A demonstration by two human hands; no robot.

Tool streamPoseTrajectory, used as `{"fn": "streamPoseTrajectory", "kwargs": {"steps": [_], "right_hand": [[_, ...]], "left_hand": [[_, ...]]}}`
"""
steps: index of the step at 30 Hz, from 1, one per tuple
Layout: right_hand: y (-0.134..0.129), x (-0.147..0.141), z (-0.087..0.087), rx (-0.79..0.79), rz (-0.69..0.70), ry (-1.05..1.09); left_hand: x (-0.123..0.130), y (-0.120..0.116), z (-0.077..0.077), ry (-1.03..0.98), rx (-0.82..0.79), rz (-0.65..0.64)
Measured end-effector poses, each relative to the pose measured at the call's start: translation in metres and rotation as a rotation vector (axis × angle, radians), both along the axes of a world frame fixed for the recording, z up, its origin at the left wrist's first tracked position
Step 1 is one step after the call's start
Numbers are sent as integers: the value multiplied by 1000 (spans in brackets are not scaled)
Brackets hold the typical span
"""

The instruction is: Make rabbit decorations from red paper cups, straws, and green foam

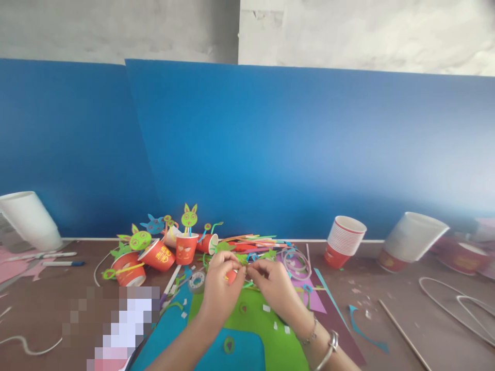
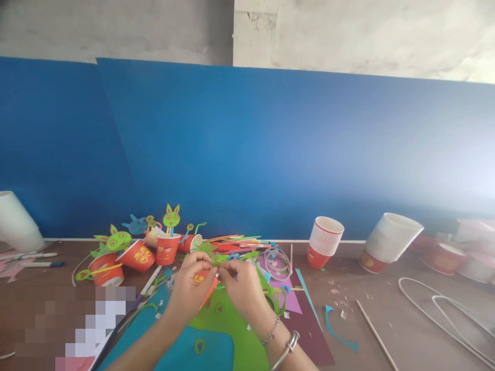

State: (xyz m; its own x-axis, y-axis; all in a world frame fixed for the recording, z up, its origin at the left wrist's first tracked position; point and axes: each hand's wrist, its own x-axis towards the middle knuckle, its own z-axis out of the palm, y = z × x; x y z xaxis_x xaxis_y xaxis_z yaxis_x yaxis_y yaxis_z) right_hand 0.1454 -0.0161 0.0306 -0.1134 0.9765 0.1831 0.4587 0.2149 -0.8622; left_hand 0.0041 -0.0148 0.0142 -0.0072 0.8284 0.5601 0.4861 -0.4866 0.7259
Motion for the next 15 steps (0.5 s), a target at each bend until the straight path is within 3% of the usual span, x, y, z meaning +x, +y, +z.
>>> {"fn": "streamPoseTrajectory", "kwargs": {"steps": [7, 15], "right_hand": [[-2, -5, -6, 15, -73, -19], [0, -2, 0, -6, -11, 14]], "left_hand": [[2, -3, -3, -2, 10, 20], [0, 0, -1, -11, 4, 3]]}}
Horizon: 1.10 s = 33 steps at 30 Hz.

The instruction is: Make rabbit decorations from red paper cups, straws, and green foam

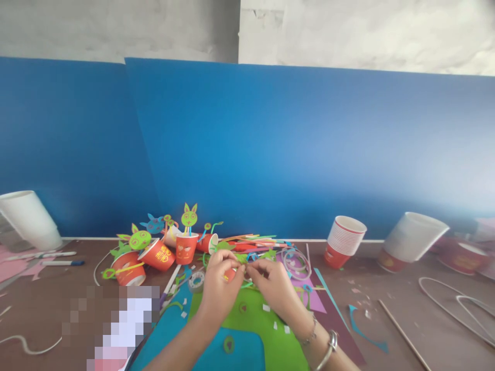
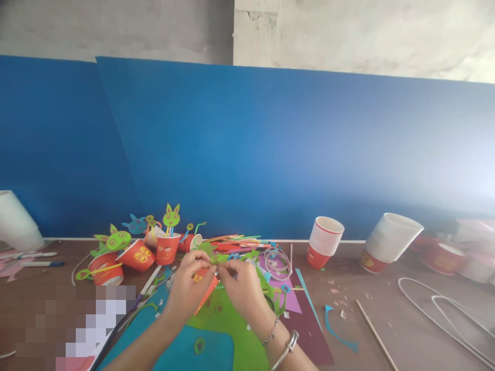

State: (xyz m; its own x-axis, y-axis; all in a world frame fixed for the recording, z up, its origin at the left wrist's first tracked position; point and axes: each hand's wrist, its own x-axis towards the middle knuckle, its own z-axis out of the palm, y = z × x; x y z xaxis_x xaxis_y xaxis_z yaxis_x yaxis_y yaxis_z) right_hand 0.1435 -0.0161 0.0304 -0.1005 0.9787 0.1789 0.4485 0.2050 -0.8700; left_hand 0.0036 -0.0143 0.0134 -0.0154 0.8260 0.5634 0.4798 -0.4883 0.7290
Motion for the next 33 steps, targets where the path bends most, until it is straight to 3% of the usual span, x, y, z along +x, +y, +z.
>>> {"fn": "streamPoseTrajectory", "kwargs": {"steps": [10, 17, 22, 27, 30, 33], "right_hand": [[-3, -5, 0, -1, -82, -20], [3, 2, 0, -51, -28, 72], [9, 11, -3, -27, -25, -174], [10, 18, -12, 2, -27, -456], [10, 16, -13, 53, 12, -326], [10, 11, -7, 1, 87, -68]], "left_hand": [[3, -3, 1, -47, -24, -13], [0, 4, 7, -307, -283, -122], [-8, 5, 15, -497, -492, -216], [-17, 7, 22, -414, -570, -290], [-17, 9, 18, -275, -575, -346], [-15, 12, 11, -102, -479, -347]]}}
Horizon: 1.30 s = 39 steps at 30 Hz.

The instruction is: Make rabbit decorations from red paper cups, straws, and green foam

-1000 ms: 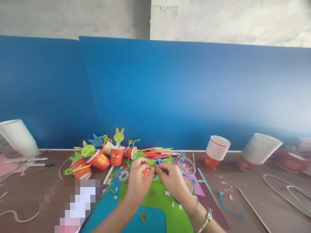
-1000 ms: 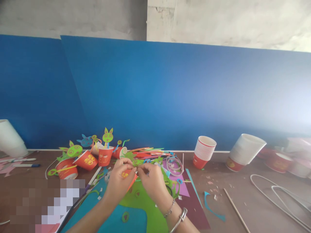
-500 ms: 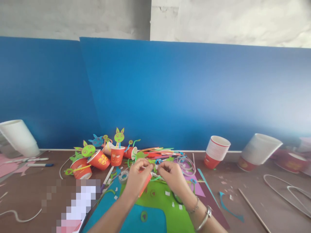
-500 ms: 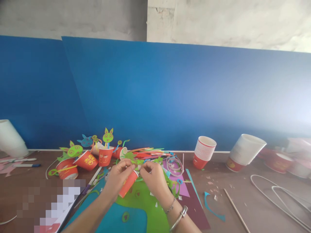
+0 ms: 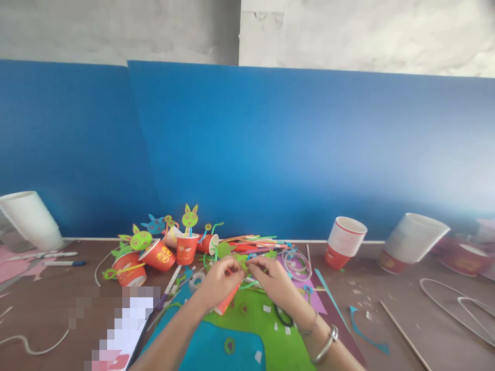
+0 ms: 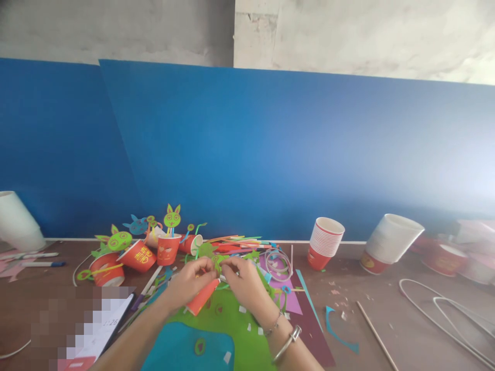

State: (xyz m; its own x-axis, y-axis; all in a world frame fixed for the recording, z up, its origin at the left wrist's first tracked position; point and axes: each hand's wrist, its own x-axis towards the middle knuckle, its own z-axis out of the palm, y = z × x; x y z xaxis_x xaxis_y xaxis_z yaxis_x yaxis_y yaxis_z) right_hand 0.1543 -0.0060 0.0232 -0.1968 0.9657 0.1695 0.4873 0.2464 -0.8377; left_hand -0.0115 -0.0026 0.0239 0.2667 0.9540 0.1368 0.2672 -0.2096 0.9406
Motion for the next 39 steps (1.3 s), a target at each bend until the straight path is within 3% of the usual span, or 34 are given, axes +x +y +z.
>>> {"fn": "streamPoseTrajectory", "kwargs": {"steps": [3, 6, 10, 12, 16, 19, 29, 39], "right_hand": [[-1, -4, 5, -39, 34, 130], [-1, -2, 5, -4, 10, 140], [8, 8, -2, 44, -118, 218], [16, 13, -9, 41, -169, 270], [29, 19, -21, -31, -201, 313], [31, 21, -23, -36, -228, 303], [39, 42, -19, 3, -360, 288], [40, 40, -18, -89, -192, 356]], "left_hand": [[2, 2, -5, 66, 81, 1], [2, 5, -8, 61, 48, 32], [-7, 12, -15, 164, 28, 306], [-12, 14, -22, 255, 31, 360], [-12, 11, -33, 601, -35, 282], [-6, 5, -31, 726, -18, 220], [9, -25, -9, 604, 260, 16], [10, -27, -9, 612, 264, -23]]}}
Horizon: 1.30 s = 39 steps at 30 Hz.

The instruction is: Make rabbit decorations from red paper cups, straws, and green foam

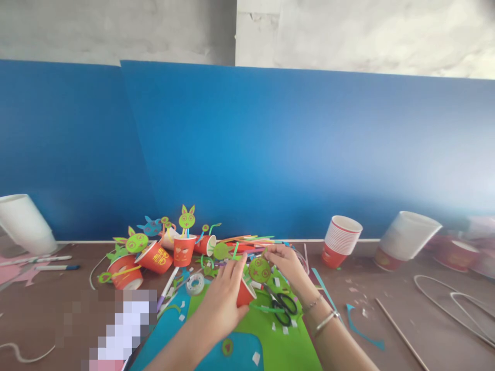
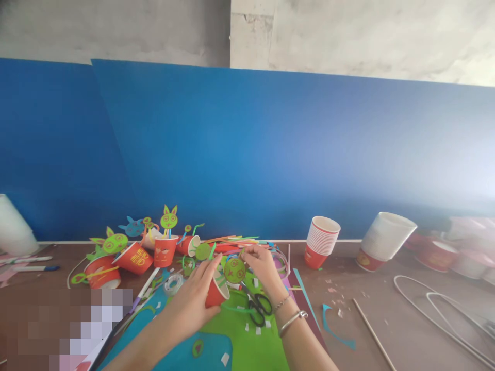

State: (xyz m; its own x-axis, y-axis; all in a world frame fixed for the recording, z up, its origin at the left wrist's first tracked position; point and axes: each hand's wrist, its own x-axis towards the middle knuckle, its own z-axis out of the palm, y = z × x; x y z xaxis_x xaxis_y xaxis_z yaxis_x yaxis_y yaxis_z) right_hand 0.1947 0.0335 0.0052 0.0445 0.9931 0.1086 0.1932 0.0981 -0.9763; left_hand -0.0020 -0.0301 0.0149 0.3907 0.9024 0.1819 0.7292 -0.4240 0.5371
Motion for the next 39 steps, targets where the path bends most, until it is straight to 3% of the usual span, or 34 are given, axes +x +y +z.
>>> {"fn": "streamPoseTrajectory", "kwargs": {"steps": [28, 34, 39], "right_hand": [[0, -2, -6, -33, 78, 103], [-1, -4, -5, 20, 84, 78], [-6, -6, 2, 122, 87, -66]], "left_hand": [[2, 2, 0, 62, -52, 15], [6, 1, -4, 14, -47, 8], [7, -1, 1, -106, -155, -16]]}}
